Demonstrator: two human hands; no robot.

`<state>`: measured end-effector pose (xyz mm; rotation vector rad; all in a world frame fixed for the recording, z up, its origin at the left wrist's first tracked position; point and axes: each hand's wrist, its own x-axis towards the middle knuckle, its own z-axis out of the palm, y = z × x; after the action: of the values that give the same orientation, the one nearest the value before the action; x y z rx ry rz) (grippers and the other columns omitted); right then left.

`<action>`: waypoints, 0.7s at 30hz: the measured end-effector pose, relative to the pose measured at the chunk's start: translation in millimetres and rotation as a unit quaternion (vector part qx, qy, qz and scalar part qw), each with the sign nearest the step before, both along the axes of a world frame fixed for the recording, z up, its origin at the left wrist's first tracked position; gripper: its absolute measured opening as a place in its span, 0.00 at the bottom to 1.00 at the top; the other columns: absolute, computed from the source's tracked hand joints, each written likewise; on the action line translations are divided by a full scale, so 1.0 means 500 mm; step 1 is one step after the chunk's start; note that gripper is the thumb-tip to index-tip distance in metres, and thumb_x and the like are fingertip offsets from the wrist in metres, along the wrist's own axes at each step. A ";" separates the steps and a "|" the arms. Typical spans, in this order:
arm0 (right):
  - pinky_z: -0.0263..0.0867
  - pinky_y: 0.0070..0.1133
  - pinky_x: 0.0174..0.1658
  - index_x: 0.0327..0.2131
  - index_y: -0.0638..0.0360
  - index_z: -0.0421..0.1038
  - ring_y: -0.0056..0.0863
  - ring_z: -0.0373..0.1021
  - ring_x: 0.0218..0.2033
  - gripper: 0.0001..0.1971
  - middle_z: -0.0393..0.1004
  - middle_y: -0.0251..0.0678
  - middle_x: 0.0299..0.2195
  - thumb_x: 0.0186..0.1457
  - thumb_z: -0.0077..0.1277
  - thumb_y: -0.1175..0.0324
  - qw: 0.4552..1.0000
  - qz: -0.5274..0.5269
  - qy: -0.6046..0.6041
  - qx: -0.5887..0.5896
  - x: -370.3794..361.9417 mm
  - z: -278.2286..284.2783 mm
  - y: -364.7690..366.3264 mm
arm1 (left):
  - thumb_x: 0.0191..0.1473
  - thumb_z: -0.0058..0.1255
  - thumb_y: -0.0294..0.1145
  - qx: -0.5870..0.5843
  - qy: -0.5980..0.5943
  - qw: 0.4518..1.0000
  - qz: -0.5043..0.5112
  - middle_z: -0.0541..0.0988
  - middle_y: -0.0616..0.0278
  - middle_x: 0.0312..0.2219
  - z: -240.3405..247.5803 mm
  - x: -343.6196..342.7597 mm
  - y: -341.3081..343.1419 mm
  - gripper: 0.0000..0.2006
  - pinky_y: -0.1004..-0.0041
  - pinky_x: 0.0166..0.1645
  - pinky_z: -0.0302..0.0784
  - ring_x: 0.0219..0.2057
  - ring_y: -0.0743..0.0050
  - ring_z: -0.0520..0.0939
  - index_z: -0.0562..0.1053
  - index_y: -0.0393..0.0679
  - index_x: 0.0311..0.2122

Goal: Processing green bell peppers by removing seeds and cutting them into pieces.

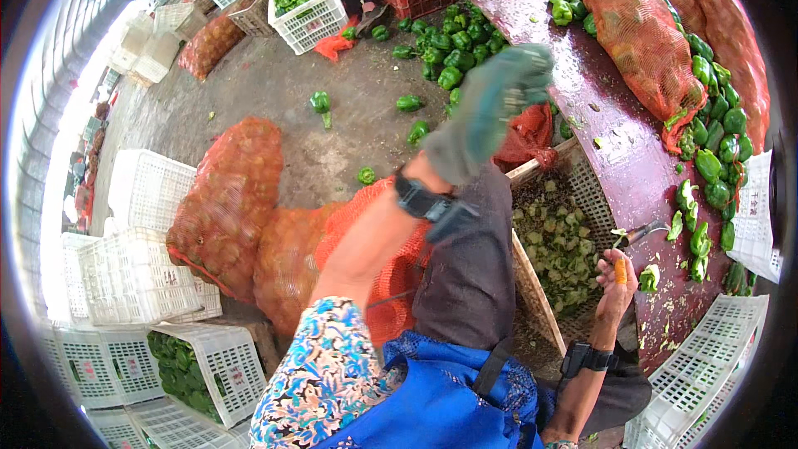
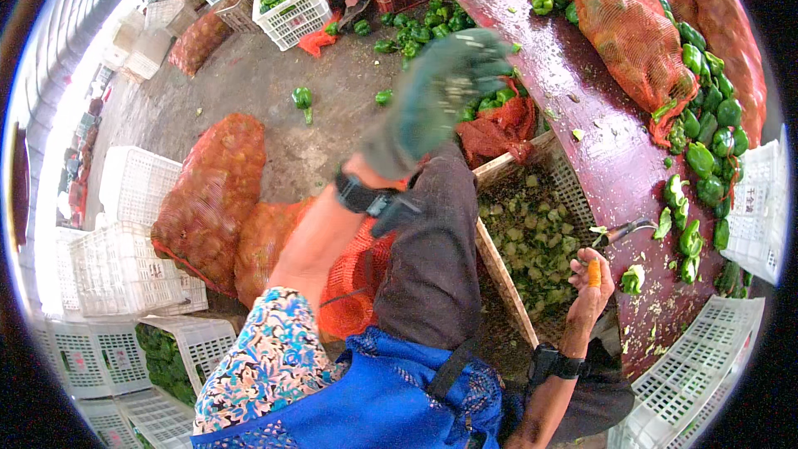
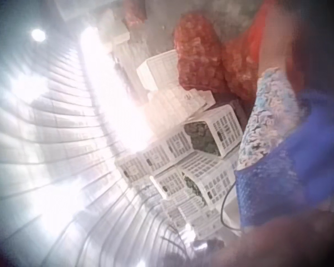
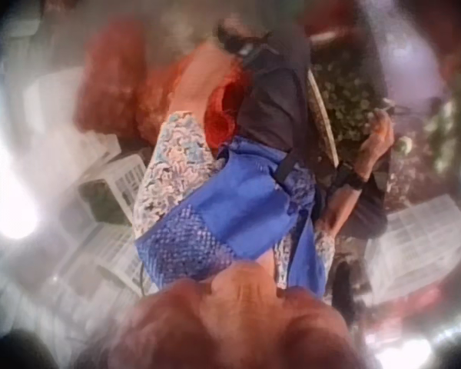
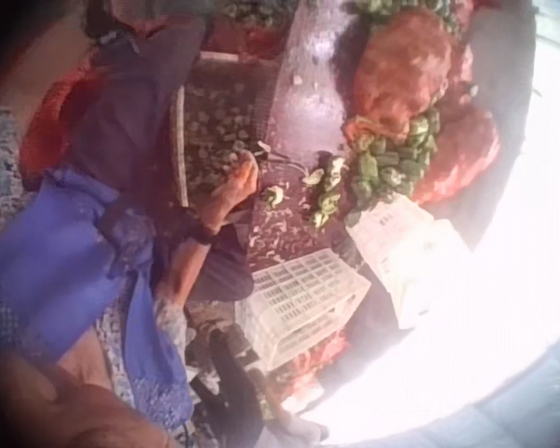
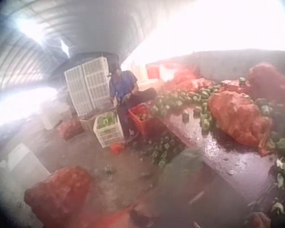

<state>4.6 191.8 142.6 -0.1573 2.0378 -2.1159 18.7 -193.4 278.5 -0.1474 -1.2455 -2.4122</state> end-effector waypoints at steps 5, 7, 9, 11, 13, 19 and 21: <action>0.72 0.15 0.28 0.45 0.60 0.74 0.20 0.76 0.31 0.16 0.79 0.38 0.40 0.63 0.49 0.57 1.000 0.015 0.001 0.010 0.010 0.039 -0.057 | 0.61 0.42 0.42 0.147 0.007 0.989 -0.031 0.74 0.47 0.52 -0.027 0.141 -0.155 0.24 0.56 0.61 0.68 0.53 0.55 0.76 0.69 0.35 0.55; 0.70 0.14 0.28 0.43 0.57 0.75 0.21 0.77 0.31 0.14 0.79 0.37 0.41 0.63 0.48 0.59 0.998 0.057 0.004 0.021 0.015 0.080 -0.107 | 0.61 0.41 0.42 0.195 0.061 0.979 0.003 0.70 0.45 0.57 0.017 0.193 -0.177 0.27 0.53 0.67 0.59 0.60 0.51 0.69 0.64 0.35 0.59; 0.71 0.15 0.28 0.42 0.58 0.75 0.23 0.77 0.33 0.14 0.79 0.36 0.39 0.65 0.45 0.59 0.999 0.043 -0.012 0.005 0.008 0.091 -0.115 | 0.62 0.39 0.45 0.211 0.118 0.970 -0.012 0.64 0.45 0.61 0.064 0.168 -0.146 0.29 0.52 0.70 0.51 0.64 0.50 0.62 0.60 0.34 0.62; 0.71 0.17 0.28 0.41 0.59 0.75 0.23 0.77 0.34 0.14 0.78 0.36 0.38 0.66 0.43 0.61 0.995 0.089 0.031 -0.017 0.015 0.102 -0.160 | 0.63 0.37 0.44 0.173 0.099 0.979 0.030 0.65 0.44 0.60 0.130 0.182 -0.098 0.26 0.51 0.67 0.56 0.60 0.47 0.67 0.64 0.36 0.59; 0.70 0.15 0.29 0.42 0.59 0.75 0.21 0.77 0.33 0.12 0.78 0.34 0.38 0.66 0.45 0.64 0.997 0.065 0.016 -0.032 0.008 0.089 -0.126 | 0.64 0.38 0.45 0.179 0.052 0.982 -0.022 0.70 0.48 0.56 0.088 0.081 -0.004 0.25 0.54 0.64 0.61 0.56 0.52 0.71 0.66 0.38 0.58; 0.68 0.14 0.30 0.42 0.59 0.75 0.20 0.77 0.33 0.12 0.79 0.33 0.37 0.65 0.45 0.63 0.998 -0.002 -0.056 -0.034 0.030 0.054 -0.036 | 0.61 0.46 0.47 -0.170 -0.367 0.889 -0.214 0.74 0.66 0.48 -0.128 -0.041 0.291 0.21 0.71 0.54 0.64 0.50 0.68 0.72 0.70 0.46 0.54; 0.68 0.14 0.30 0.42 0.60 0.74 0.19 0.77 0.32 0.13 0.79 0.33 0.37 0.65 0.44 0.63 0.996 -0.012 -0.081 -0.029 0.033 0.029 -0.012 | 0.63 0.37 0.52 -0.432 -0.313 0.800 -0.274 0.70 0.54 0.53 -0.294 -0.065 0.310 0.27 0.61 0.59 0.62 0.55 0.55 0.68 0.64 0.42 0.59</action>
<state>21.3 185.5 156.8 0.0301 1.8964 -2.1289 -13.6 -38.4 131.4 0.0585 -2.9132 -2.1339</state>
